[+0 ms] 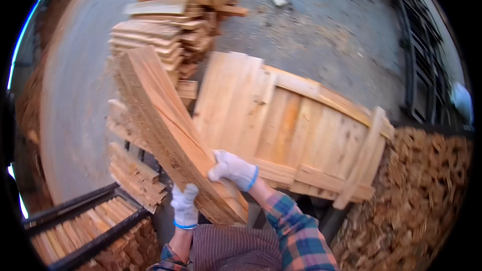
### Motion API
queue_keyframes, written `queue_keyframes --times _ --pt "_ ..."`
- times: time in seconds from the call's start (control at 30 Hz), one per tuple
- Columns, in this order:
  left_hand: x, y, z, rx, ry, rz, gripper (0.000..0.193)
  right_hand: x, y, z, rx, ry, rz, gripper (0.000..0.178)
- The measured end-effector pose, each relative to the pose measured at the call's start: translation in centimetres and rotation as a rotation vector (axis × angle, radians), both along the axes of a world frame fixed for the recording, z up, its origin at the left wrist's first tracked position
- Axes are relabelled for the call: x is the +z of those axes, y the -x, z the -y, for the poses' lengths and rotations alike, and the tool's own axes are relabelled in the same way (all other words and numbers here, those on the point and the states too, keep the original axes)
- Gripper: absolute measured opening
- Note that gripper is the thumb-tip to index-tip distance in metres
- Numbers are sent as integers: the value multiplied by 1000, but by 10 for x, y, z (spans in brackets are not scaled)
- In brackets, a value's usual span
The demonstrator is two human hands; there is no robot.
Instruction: The person repeatedly picks up wooden planks from a pile and places them onto a wooden pallet. The person wears gloves and a plaid shirt while performing the task in a workshop environment.
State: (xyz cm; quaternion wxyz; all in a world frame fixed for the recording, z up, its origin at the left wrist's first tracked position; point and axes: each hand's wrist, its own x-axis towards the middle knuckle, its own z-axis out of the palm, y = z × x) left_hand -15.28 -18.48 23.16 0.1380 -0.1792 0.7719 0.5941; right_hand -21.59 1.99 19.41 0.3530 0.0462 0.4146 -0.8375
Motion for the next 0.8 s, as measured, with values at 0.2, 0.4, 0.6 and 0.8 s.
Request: queue_keyframes --times 0.2,0.4,0.6,0.8 --pt "-57 -21 -158 -303 -419 216 59 -26 -119 -149 -572 -95 81 83" --pt "-161 -58 -245 -414 -357 383 56 -125 -210 -232 -769 -237 251 65" --pt "-224 -13 -271 -616 54 233 64 -204 -213 -242 -925 -392 442 53" --pt "-251 2 -219 -534 118 172 77 -195 -223 -260 -1032 -424 435 65"
